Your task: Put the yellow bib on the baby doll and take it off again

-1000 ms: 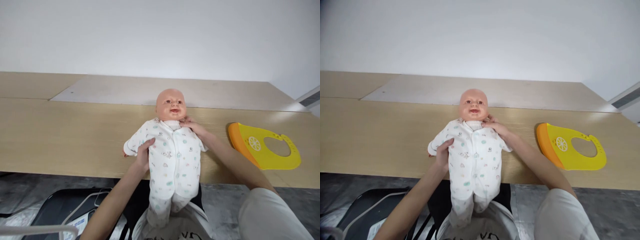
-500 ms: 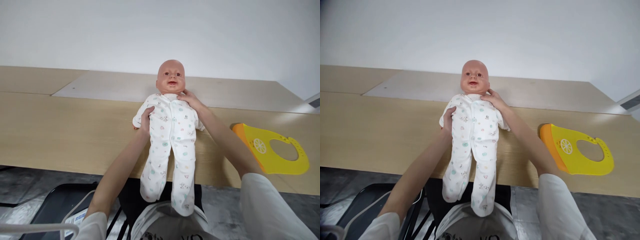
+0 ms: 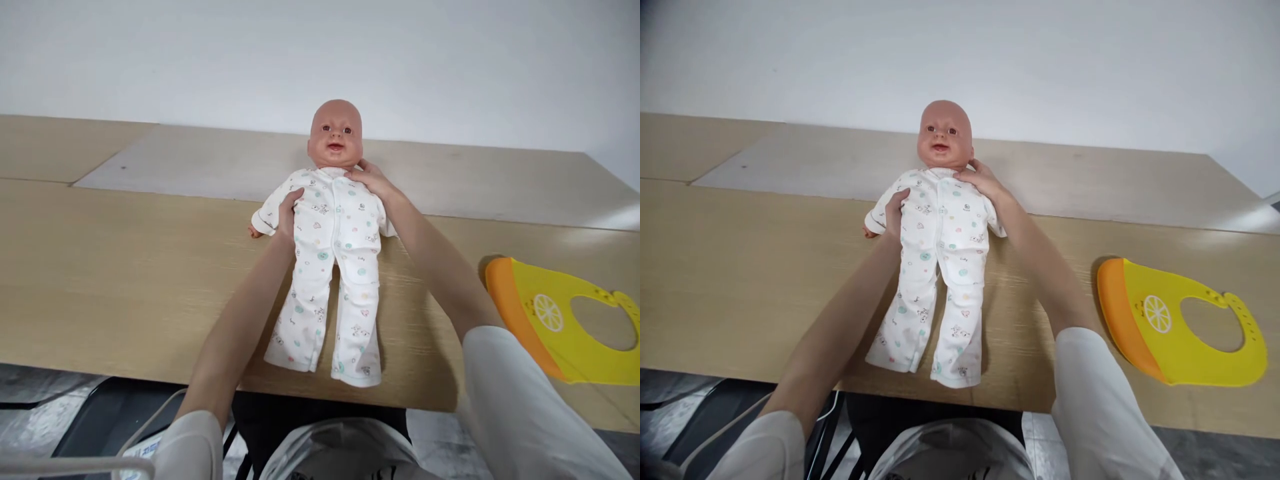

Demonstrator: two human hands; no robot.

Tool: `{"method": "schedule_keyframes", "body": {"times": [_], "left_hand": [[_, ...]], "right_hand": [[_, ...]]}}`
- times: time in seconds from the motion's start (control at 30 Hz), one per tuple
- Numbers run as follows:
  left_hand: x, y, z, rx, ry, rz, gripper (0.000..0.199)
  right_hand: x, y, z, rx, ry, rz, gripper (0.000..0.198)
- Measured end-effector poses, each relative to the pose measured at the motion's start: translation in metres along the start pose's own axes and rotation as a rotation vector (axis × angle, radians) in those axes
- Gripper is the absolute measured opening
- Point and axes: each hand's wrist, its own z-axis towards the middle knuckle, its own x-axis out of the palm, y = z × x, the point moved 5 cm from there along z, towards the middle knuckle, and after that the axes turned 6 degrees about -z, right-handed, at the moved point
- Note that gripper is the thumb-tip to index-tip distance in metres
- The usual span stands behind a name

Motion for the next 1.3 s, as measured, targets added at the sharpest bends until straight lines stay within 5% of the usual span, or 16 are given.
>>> {"method": "schedule_keyframes", "body": {"times": [0.47, 0.8, 1.07, 1.3], "left_hand": [[-0.036, 0.012, 0.051, -0.011, -0.214, -0.057, 0.014], [-0.041, 0.019, 0.059, -0.032, -0.189, 0.017, 0.015], [-0.035, 0.020, 0.057, -0.072, -0.067, -0.048, 0.016], [-0.034, 0.021, 0.061, -0.063, -0.034, 0.139, 0.030]], "right_hand": [[0.002, -0.030, 0.035, 0.101, 0.007, 0.014, 0.077], [0.004, -0.046, 0.035, 0.133, 0.016, 0.008, 0.063], [0.002, -0.052, 0.038, 0.138, -0.027, -0.010, 0.029], [0.002, -0.056, 0.042, 0.157, -0.039, -0.027, 0.022]]}}
